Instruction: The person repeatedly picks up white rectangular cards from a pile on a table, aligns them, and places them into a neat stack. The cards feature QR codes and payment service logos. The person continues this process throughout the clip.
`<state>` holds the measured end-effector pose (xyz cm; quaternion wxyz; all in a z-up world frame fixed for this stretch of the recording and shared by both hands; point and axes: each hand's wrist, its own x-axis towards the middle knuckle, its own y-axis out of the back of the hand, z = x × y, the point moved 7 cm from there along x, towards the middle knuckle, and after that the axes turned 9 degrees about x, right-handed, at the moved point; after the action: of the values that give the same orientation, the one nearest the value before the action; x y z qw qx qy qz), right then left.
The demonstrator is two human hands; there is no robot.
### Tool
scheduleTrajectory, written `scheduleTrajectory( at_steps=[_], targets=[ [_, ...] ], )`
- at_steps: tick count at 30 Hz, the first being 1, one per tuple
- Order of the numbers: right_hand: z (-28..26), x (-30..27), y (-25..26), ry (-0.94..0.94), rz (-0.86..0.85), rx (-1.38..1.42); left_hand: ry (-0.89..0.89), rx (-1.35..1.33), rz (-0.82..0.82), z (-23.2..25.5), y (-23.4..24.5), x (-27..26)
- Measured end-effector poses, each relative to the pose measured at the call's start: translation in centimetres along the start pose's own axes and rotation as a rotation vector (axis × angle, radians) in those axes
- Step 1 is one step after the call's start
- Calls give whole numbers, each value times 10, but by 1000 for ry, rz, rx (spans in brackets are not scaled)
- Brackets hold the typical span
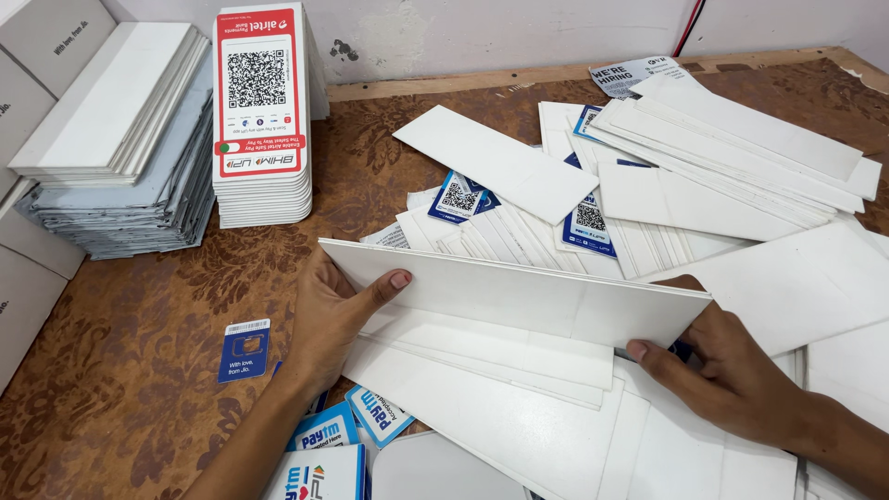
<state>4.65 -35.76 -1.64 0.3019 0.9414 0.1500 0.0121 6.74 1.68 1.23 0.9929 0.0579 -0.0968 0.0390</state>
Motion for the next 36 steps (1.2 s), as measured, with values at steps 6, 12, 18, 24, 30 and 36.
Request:
scheduleTrajectory(
  at_steps=[6,12,18,24,30,36],
  targets=[
    [-1,-7,8,263,28,250,59,122,1,-4,-2,-2],
    [-9,-7,6,284,110,81,42,99,-2,-4,-3,-2],
    [-11,-8,4,220,110,66,45,105,-13,0,-4,-3],
    [13,-8,7,231,108,-58,36,99,-14,2,-4,-3],
    [0,-16,5,342,93,-79,-51,-51,-79,4,-10,-5],
    [-65,-52,-2,919,-91,-444,-227,146,-84,12,-12,-10]
  ],
)
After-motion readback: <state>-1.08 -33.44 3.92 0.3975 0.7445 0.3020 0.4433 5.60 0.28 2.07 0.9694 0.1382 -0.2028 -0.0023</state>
